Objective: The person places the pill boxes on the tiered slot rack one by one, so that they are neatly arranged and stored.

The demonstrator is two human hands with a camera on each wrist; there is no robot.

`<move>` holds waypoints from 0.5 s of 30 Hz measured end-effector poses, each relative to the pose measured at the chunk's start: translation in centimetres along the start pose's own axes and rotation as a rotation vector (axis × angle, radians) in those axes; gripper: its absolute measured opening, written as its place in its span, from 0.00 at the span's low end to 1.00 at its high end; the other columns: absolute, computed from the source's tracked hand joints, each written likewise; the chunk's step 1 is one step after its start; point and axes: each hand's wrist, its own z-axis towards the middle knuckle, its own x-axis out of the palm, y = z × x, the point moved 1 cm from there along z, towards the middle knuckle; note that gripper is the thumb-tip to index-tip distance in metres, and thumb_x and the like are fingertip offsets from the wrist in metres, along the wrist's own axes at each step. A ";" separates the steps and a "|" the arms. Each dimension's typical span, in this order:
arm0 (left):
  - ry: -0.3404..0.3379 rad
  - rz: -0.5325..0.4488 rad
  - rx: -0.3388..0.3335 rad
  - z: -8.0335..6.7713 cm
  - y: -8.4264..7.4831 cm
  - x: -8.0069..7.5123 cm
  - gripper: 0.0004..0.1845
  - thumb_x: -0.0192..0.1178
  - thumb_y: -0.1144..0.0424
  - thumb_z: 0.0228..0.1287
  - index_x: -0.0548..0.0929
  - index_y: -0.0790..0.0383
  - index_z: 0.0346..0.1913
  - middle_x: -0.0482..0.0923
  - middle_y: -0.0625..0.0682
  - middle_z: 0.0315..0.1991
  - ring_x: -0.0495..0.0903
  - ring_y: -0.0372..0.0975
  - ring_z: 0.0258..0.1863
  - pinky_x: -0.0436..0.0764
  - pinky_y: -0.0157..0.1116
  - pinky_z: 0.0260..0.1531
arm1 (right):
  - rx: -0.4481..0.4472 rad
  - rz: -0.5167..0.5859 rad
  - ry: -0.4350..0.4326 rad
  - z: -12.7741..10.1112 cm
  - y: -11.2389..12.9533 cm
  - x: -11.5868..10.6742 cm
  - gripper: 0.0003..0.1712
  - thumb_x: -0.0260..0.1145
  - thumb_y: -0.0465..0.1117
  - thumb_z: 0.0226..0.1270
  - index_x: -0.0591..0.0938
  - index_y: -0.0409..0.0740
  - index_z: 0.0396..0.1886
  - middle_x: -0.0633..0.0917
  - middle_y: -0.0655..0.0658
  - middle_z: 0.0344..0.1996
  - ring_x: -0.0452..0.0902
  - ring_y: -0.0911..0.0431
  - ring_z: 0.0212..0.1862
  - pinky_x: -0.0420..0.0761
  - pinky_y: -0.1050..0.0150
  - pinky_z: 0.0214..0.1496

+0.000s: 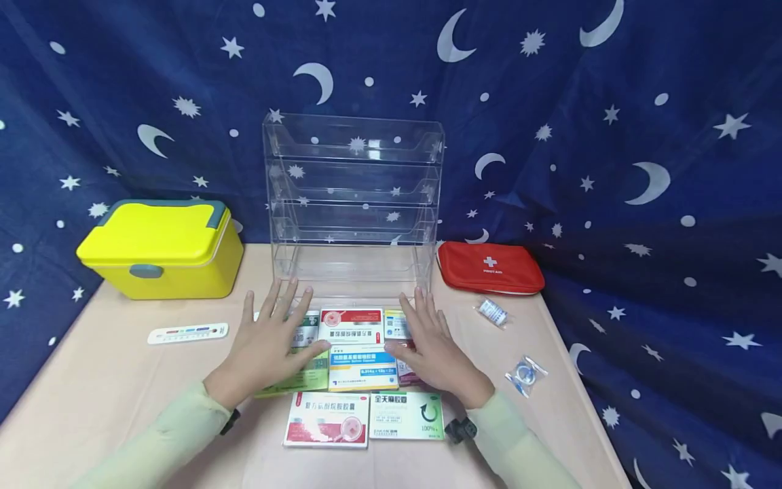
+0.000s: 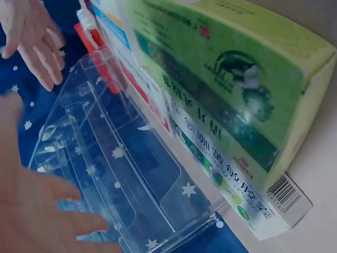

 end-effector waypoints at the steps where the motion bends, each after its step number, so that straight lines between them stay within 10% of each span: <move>1: -0.012 -0.010 -0.014 0.2 0.1 -0.2 0.56 0.34 0.18 0.62 0.52 0.53 0.82 0.44 0.60 0.81 0.35 0.56 0.79 0.32 0.67 0.70 | 0.001 0.083 -0.018 0.1 -0.3 -0.2 0.50 0.64 0.57 0.73 0.46 0.53 0.84 0.39 0.45 0.82 0.29 0.44 0.80 0.39 0.34 0.76; 6: -0.202 -0.131 -0.051 1.0 1.5 -1.4 0.44 0.53 0.31 0.68 0.65 0.58 0.77 0.64 0.61 0.73 0.60 0.55 0.73 0.54 0.61 0.71 | 0.106 0.429 -0.153 0.8 -2.5 -1.5 0.36 0.56 0.48 0.81 0.55 0.48 0.81 0.56 0.42 0.79 0.51 0.41 0.77 0.60 0.36 0.72; 11: -0.491 -0.347 -0.064 2.1 3.9 -1.8 0.23 0.63 0.49 0.70 0.81 0.60 0.60 0.80 0.54 0.52 0.79 0.47 0.50 0.83 0.48 0.42 | 0.316 0.674 -0.270 1.4 -5.6 -2.1 0.32 0.57 0.50 0.80 0.63 0.45 0.77 0.70 0.40 0.70 0.69 0.43 0.67 0.73 0.43 0.66; 15: -0.521 -0.617 -0.184 3.3 5.8 -1.9 0.17 0.63 0.58 0.72 0.80 0.62 0.58 0.80 0.53 0.48 0.81 0.45 0.44 0.84 0.46 0.38 | 0.490 0.767 -0.306 1.6 -7.8 -2.0 0.33 0.63 0.52 0.76 0.66 0.44 0.73 0.78 0.35 0.62 0.78 0.41 0.58 0.80 0.50 0.57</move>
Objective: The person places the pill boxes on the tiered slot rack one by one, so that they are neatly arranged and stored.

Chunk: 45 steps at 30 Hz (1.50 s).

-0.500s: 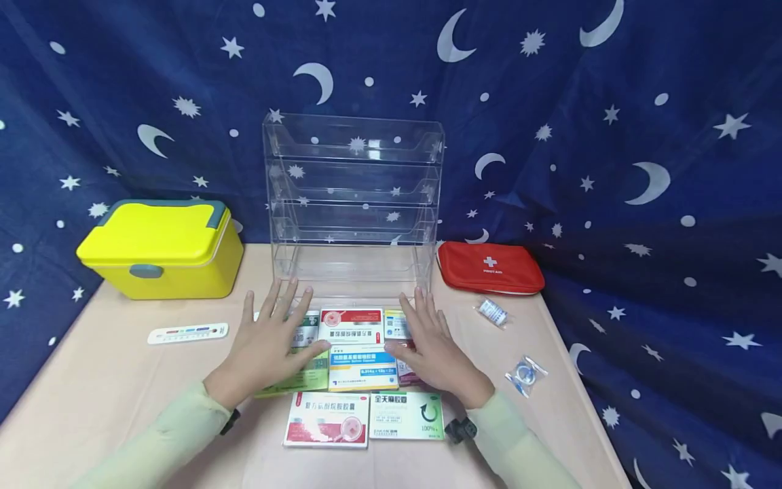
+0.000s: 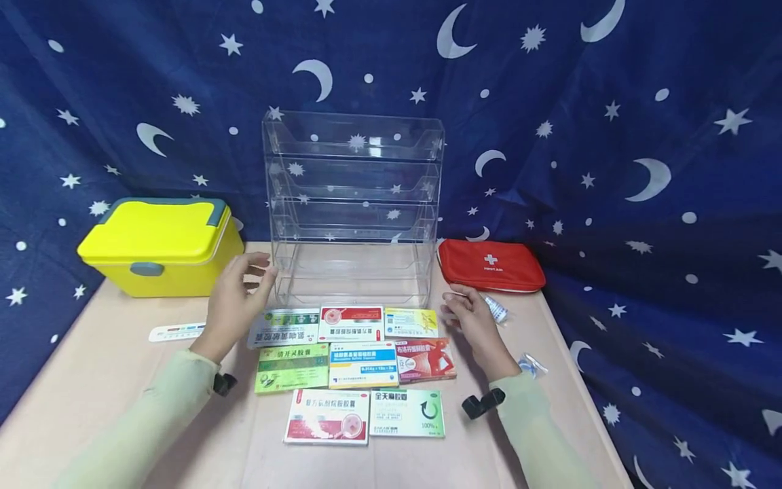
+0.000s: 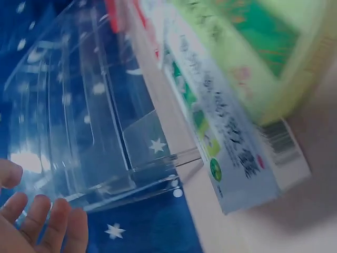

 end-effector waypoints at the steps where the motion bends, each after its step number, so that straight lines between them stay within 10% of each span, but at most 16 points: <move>1: -0.005 -0.062 -0.049 0.5 0.4 0.0 0.16 0.63 0.60 0.72 0.79 0.62 0.58 0.79 0.53 0.48 0.81 0.45 0.44 0.83 0.45 0.38 | 0.026 0.005 -0.010 0.3 -0.3 -0.2 0.34 0.64 0.51 0.75 0.67 0.43 0.73 0.79 0.34 0.60 0.79 0.42 0.57 0.81 0.52 0.55; 9: 0.005 -0.298 -0.240 3.4 2.7 0.7 0.17 0.61 0.62 0.74 0.78 0.66 0.60 0.79 0.56 0.45 0.79 0.46 0.39 0.80 0.27 0.35 | 0.101 -0.186 0.041 1.2 -1.5 0.5 0.30 0.67 0.45 0.74 0.73 0.40 0.70 0.80 0.38 0.54 0.79 0.48 0.50 0.83 0.58 0.50; 23: 0.078 -0.229 -0.277 4.5 2.5 1.3 0.11 0.60 0.63 0.75 0.81 0.62 0.56 0.81 0.54 0.42 0.82 0.43 0.36 0.84 0.32 0.35 | -0.024 -0.578 0.126 1.4 -2.1 1.3 0.32 0.71 0.44 0.68 0.75 0.36 0.67 0.80 0.36 0.55 0.76 0.45 0.49 0.85 0.55 0.49; 45: 0.083 -0.238 -0.271 4.6 2.9 0.9 0.12 0.61 0.62 0.75 0.81 0.63 0.55 0.81 0.56 0.42 0.83 0.45 0.36 0.83 0.33 0.36 | -0.311 -0.408 0.109 1.1 0.8 -0.8 0.19 0.74 0.35 0.65 0.80 0.44 0.53 0.83 0.42 0.45 0.80 0.47 0.42 0.84 0.56 0.43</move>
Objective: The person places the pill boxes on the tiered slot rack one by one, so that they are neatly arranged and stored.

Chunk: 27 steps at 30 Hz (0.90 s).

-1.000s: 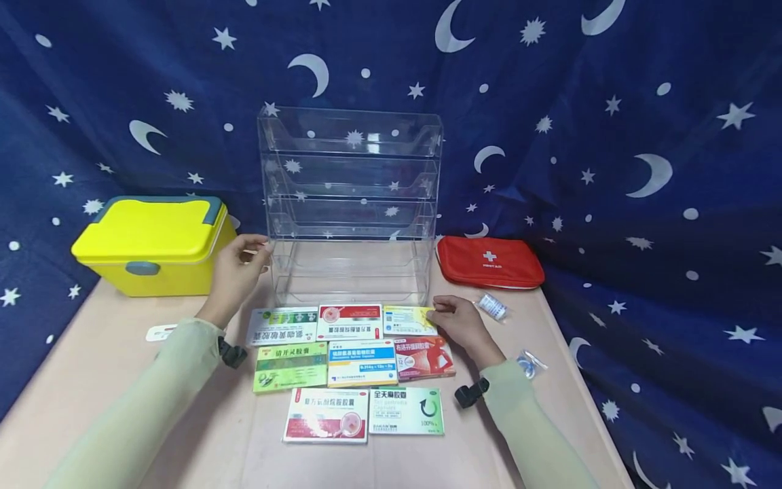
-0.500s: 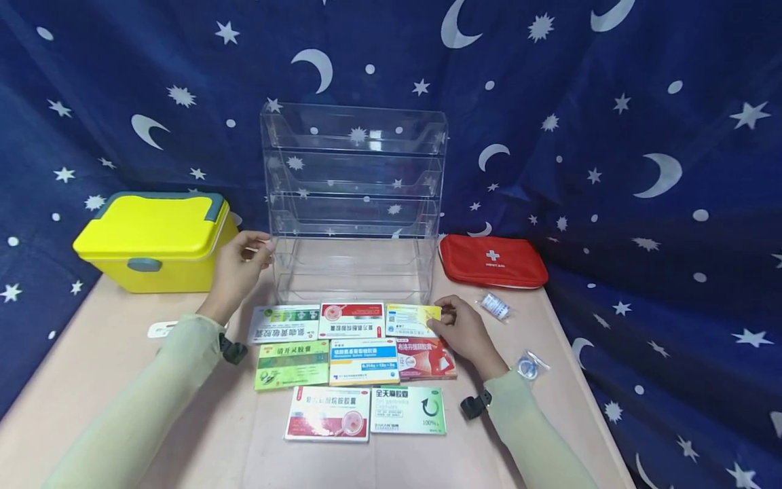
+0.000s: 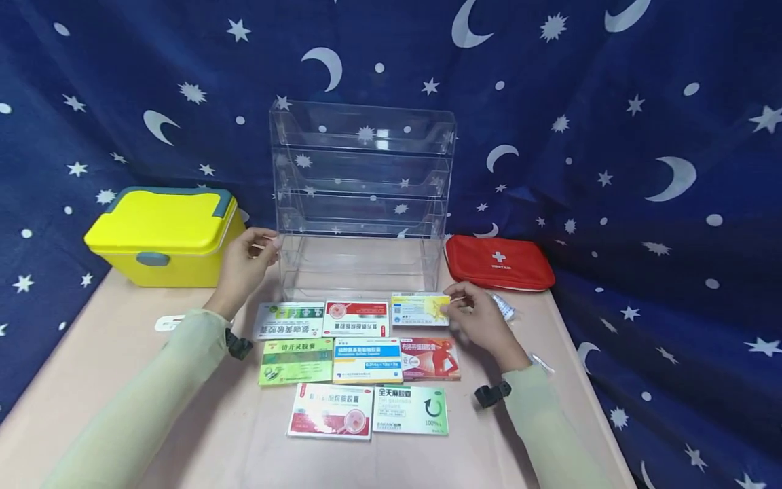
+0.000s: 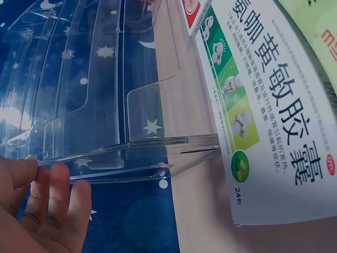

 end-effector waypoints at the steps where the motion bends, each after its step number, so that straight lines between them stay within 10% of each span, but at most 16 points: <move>1: 0.005 -0.010 0.002 0.1 0.0 0.0 0.12 0.61 0.62 0.75 0.81 0.63 0.55 0.81 0.56 0.42 0.83 0.45 0.36 0.83 0.33 0.36 | -0.028 0.001 -0.009 0.5 0.6 -0.6 0.18 0.74 0.34 0.65 0.80 0.43 0.52 0.83 0.41 0.45 0.79 0.48 0.44 0.83 0.57 0.46; 14: -0.016 -0.002 0.013 0.2 0.4 -0.9 0.12 0.61 0.61 0.75 0.81 0.64 0.54 0.81 0.56 0.40 0.83 0.46 0.35 0.83 0.35 0.35 | -0.372 0.129 -0.135 7.8 17.2 -1.9 0.16 0.70 0.26 0.66 0.80 0.32 0.52 0.84 0.37 0.43 0.79 0.49 0.41 0.81 0.68 0.42; 27: 0.003 0.002 0.003 0.5 0.2 -0.1 0.11 0.61 0.62 0.75 0.82 0.63 0.54 0.80 0.55 0.40 0.84 0.45 0.34 0.84 0.39 0.36 | -0.411 0.254 -0.321 16.2 26.2 0.7 0.14 0.67 0.33 0.71 0.80 0.44 0.55 0.81 0.47 0.49 0.80 0.54 0.49 0.83 0.63 0.42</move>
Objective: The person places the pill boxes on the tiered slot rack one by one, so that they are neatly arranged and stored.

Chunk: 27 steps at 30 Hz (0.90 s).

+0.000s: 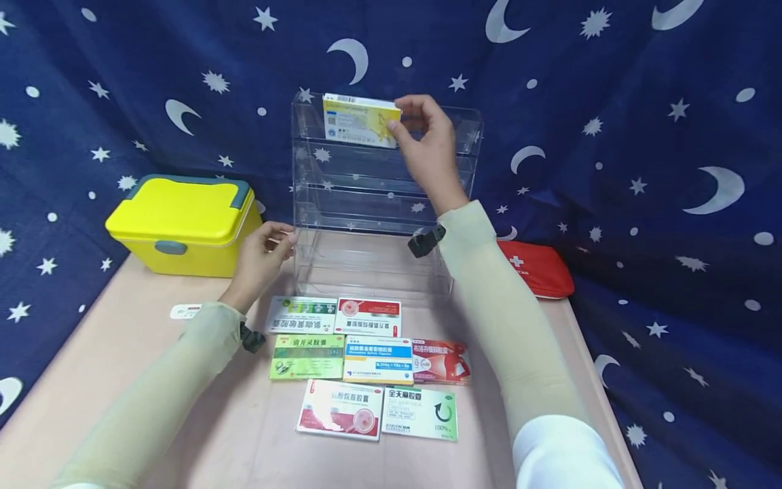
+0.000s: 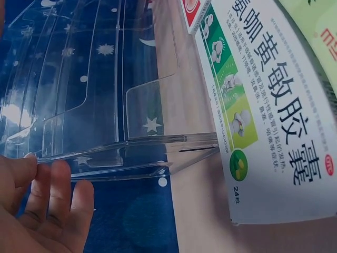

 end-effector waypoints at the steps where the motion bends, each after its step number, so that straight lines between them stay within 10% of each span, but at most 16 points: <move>1: 0.003 0.000 -0.002 0.0 0.0 0.1 0.11 0.61 0.62 0.75 0.81 0.63 0.54 0.80 0.55 0.40 0.84 0.45 0.34 0.84 0.39 0.36 | -0.001 0.006 -0.023 0.5 0.1 0.3 0.14 0.67 0.33 0.71 0.80 0.44 0.55 0.81 0.47 0.49 0.80 0.54 0.49 0.83 0.62 0.41; 8: 0.014 -0.001 -0.015 0.1 0.3 0.1 0.11 0.61 0.61 0.75 0.81 0.62 0.54 0.80 0.54 0.41 0.83 0.45 0.35 0.84 0.38 0.36 | -0.005 -0.023 -0.085 3.6 -1.4 2.4 0.15 0.69 0.35 0.70 0.81 0.50 0.54 0.81 0.52 0.51 0.79 0.58 0.51 0.81 0.66 0.50; 27: 0.021 0.006 -0.038 0.3 0.2 0.1 0.12 0.61 0.61 0.75 0.81 0.62 0.54 0.80 0.55 0.41 0.83 0.46 0.35 0.83 0.40 0.36 | 0.046 -0.172 0.073 4.9 -2.0 4.6 0.14 0.65 0.36 0.74 0.81 0.49 0.56 0.83 0.51 0.54 0.80 0.60 0.52 0.79 0.68 0.53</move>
